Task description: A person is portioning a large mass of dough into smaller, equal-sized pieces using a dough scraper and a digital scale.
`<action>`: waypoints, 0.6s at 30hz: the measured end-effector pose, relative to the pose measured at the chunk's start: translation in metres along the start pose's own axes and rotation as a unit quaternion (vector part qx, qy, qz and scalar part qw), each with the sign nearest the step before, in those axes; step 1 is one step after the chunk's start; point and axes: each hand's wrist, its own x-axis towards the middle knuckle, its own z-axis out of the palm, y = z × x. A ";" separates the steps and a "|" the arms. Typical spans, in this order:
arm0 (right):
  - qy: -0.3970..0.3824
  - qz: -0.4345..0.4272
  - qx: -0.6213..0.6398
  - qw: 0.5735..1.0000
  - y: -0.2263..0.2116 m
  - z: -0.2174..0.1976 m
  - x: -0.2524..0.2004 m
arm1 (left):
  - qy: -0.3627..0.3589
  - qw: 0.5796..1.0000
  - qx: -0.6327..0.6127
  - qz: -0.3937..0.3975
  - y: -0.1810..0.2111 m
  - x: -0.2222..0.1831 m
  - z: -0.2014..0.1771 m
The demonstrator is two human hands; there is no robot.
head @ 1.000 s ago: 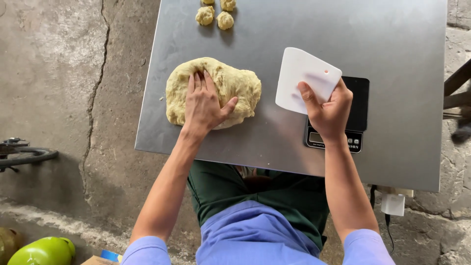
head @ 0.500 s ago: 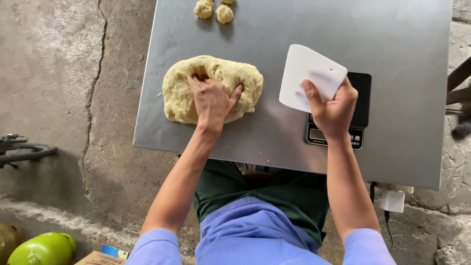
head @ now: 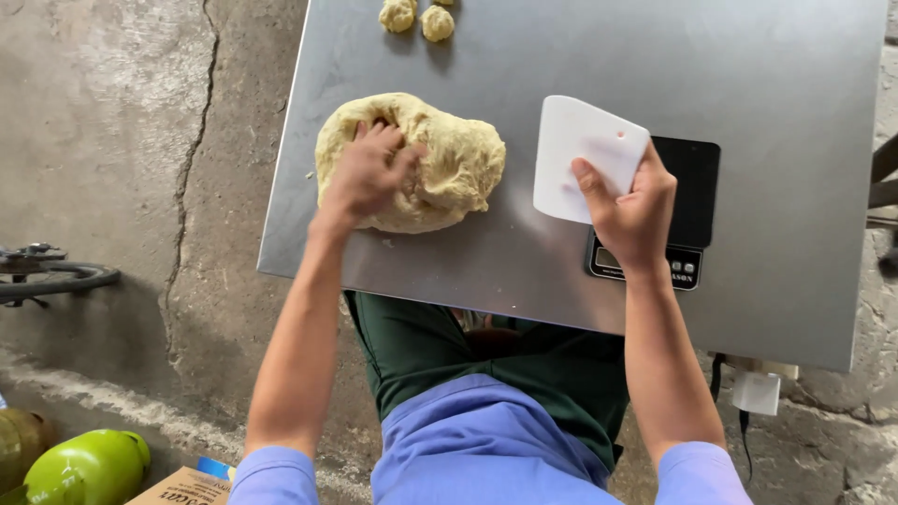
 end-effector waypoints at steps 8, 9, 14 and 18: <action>-0.012 0.115 -0.033 0.993 -0.001 -0.015 -0.008 | 0.164 0.975 0.079 -0.128 0.011 0.039 -0.077; -0.009 0.113 -0.031 0.993 0.000 -0.015 -0.006 | 0.012 0.978 0.005 -0.208 0.021 0.048 -0.090; -0.001 0.111 -0.025 0.994 -0.003 -0.012 -0.005 | -0.112 0.954 0.105 -0.257 0.006 0.065 -0.040; 0.008 0.106 -0.026 0.994 -0.001 -0.011 -0.008 | -0.021 0.950 0.230 -0.211 -0.004 0.068 -0.009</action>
